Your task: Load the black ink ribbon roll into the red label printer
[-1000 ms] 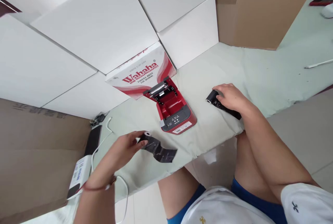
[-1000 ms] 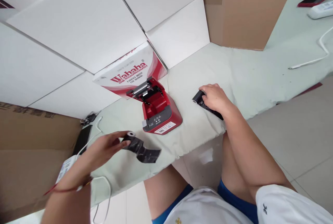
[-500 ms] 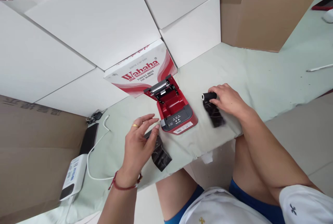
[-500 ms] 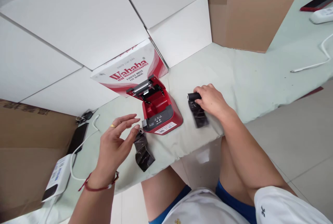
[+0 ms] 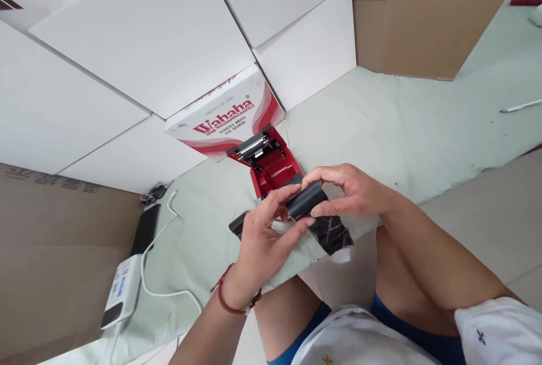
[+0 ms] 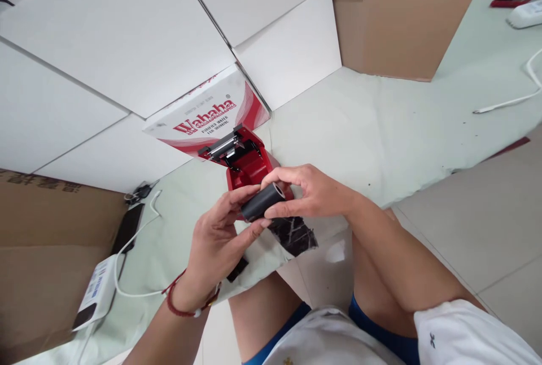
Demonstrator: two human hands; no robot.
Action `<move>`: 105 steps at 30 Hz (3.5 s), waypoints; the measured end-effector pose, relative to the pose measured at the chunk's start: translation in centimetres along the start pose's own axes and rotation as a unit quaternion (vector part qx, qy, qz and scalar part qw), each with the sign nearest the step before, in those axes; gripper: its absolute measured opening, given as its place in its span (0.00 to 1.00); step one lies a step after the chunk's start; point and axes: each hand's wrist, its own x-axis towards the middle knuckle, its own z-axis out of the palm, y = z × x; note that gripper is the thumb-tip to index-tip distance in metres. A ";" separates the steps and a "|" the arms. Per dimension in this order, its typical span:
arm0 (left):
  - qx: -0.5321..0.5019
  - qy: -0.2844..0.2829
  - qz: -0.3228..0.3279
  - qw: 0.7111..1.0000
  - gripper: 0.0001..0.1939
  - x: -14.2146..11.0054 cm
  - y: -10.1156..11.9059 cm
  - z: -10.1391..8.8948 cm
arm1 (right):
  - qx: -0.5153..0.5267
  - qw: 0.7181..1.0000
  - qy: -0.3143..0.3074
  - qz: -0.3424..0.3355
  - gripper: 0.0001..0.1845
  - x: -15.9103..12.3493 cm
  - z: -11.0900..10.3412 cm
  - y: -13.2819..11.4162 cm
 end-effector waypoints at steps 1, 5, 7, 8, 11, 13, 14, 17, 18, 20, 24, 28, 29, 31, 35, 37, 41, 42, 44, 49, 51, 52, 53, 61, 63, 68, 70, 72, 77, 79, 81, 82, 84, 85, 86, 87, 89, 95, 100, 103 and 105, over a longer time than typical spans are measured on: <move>0.007 0.008 -0.021 1.000 0.19 0.0 -0.1 -0.2 | 0.004 1.000 0.002 0.009 0.21 0.1 0.3 0.1; 0.070 0.039 -0.129 0.988 0.18 1.2 -1.6 -1.6 | -0.004 0.999 0.046 0.004 0.22 0.3 0.7 0.9; 0.117 0.059 -0.175 0.976 0.19 2.5 -3.2 -2.4 | -0.032 0.995 0.098 0.006 0.18 0.4 0.7 1.3; 0.143 0.065 -0.187 0.970 0.19 3.3 -4.2 -2.7 | -0.048 0.991 0.125 0.013 0.16 0.4 0.6 1.4; 0.208 0.049 -0.201 0.956 0.20 5.5 -6.6 -2.9 | -0.063 0.979 0.189 0.039 0.14 0.6 0.5 1.8; 0.239 0.033 -0.186 0.953 0.21 6.6 -7.5 -2.7 | -0.053 0.974 0.214 0.051 0.15 0.7 0.5 2.0; 0.251 0.026 -0.170 0.953 0.20 7.0 -7.8 -2.5 | -0.050 0.972 0.222 0.055 0.15 0.7 0.5 2.0; 0.277 -0.004 -0.123 0.953 0.19 7.6 -8.0 -2.4 | -0.052 0.969 0.235 0.058 0.15 0.8 0.6 2.2; 0.286 -0.019 -0.115 0.951 0.19 7.7 -8.0 -2.5 | -0.056 0.969 0.236 0.058 0.16 0.8 0.7 2.2; 0.306 -0.058 -0.106 0.944 0.19 7.9 -8.3 -2.6 | -0.062 0.969 0.234 0.057 0.16 0.7 0.7 2.2; 0.353 -0.101 -0.086 0.926 0.18 8.7 -9.0 -2.6 | -0.079 0.968 0.230 0.054 0.15 0.7 0.6 2.3; 0.346 -0.112 -0.089 0.927 0.17 9.3 -8.2 -2.9 | -0.106 0.964 0.239 0.036 0.15 0.9 0.7 2.6; 0.327 -0.108 -0.090 0.935 0.17 9.1 -7.6 -3.1 | -0.120 0.962 0.243 0.024 0.15 0.9 0.8 2.7; 0.284 -0.076 -0.086 0.952 0.18 7.8 -6.2 -3.4 | -0.155 0.956 0.249 -0.006 0.15 1.0 1.0 2.8; 0.199 -0.038 -0.018 0.979 0.19 2.9 -4.0 -3.4 | -0.206 0.942 0.258 -0.055 0.15 1.1 1.3 2.7; 0.209 -0.039 0.048 0.976 0.17 0.3 -3.8 -2.6 | -0.221 0.936 0.266 -0.066 0.14 1.1 1.7 2.5; 0.289 0.026 0.130 0.948 0.21 -3.0 -4.3 -0.7 | -0.267 0.916 0.270 -0.127 0.12 0.9 3.0 2.1; 0.298 0.038 0.137 0.944 0.22 -3.3 -4.3 -0.3 | -0.283 0.911 0.260 -0.150 0.12 0.9 3.5 2.0; 0.309 0.052 0.136 0.940 0.21 -3.6 -3.9 0.2 | -0.323 0.902 0.222 -0.184 0.14 0.7 4.7 1.8; 0.251 0.072 0.107 0.959 0.11 -3.8 -2.6 -0.7 | -0.451 0.862 0.134 -0.187 0.17 0.3 7.3 1.9; 0.212 0.120 0.060 0.968 0.08 -3.5 -2.6 -1.9 | -0.468 0.852 0.140 -0.189 0.15 0.2 7.9 2.1; 0.202 0.153 0.030 0.967 0.08 -3.1 -2.8 -2.6 | -0.469 0.849 0.148 -0.192 0.14 0.2 8.1 2.2; 0.199 0.189 0.006 0.962 0.09 -2.5 -3.0 -3.4 | -0.469 0.847 0.157 -0.195 0.14 0.2 8.3 2.2; 0.216 0.208 0.009 0.954 0.25 9.0 -6.3 -7.9 | -0.468 0.846 0.169 -0.190 0.17 0.1 8.9 2.6; 0.178 0.170 -0.042 0.968 0.31 10.7 -6.8 -7.8 | -0.463 0.851 0.163 -0.186 0.18 0.1 8.8 2.6; 0.117 0.112 -0.087 0.983 0.38 8.3 -6.4 -6.3 | -0.451 0.861 0.151 -0.179 0.19 -0.2 8.5 2.5; 0.125 0.104 -0.059 0.985 0.36 6.0 -6.2 -5.6 | -0.451 0.864 0.145 -0.171 0.19 -0.3 8.4 2.4; 0.107 0.067 -0.039 0.991 0.34 4.0 -6.2 -5.0 | -0.451 0.864 0.144 -0.169 0.17 -0.5 8.3 2.3; 0.125 0.061 0.007 0.990 0.28 2.0 -6.9 -3.6 | -0.448 0.868 0.140 -0.164 0.16 -0.6 8.2 2.1; 0.154 0.065 0.022 0.986 0.26 1.9 -7.0 -3.2 | -0.447 0.867 0.145 -0.167 0.16 -0.4 8.2 2.0; 0.176 0.066 0.032 0.982 0.23 2.0 -6.9 -2.9 | -0.447 0.864 0.152 -0.176 0.15 -0.2 8.3 2.0; 0.183 0.066 0.035 0.980 0.22 2.0 -6.9 -2.8 | -0.446 0.863 0.155 -0.180 0.14 -0.1 8.3 1.9; 0.184 0.072 0.041 0.979 0.20 2.2 -7.0 -2.7 | -0.446 0.861 0.162 -0.184 0.14 0.1 8.3 1.9; 0.176 0.075 0.044 0.981 0.19 2.3 -7.1 -2.7 | -0.446 0.861 0.164 -0.183 0.14 0.1 8.3 1.9; 0.159 0.080 0.046 0.983 0.18 2.4 -7.4 -2.7 | -0.446 0.861 0.165 -0.182 0.14 0.2 8.3 1.9; 0.134 0.083 0.048 0.986 0.17 2.4 -7.7 -2.8 | -0.447 0.860 0.165 -0.182 0.14 0.2 8.3 1.9; 0.058 0.083 0.044 0.994 0.12 2.2 -8.7 -2.9 | -0.450 0.859 0.164 -0.183 0.14 0.2 8.3 1.8; -0.242 0.150 -0.119 0.951 0.38 -0.1 -12.1 -2.9 | -0.434 0.866 0.171 -0.182 0.13 0.4 8.1 1.8; -0.388 0.091 -0.153 0.904 0.41 -0.1 -12.4 -2.2 | -0.414 0.876 0.165 -0.182 0.13 0.5 7.9 1.6; -0.416 0.106 -0.154 0.890 0.38 0.3 -12.2 -1.7 | -0.407 0.882 0.155 -0.177 0.13 0.5 7.7 1.5; -0.416 0.106 -0.161 0.888 0.39 0.5 -12.1 -1.6 | -0.405 0.885 0.148 -0.174 0.13 0.4 7.5 1.4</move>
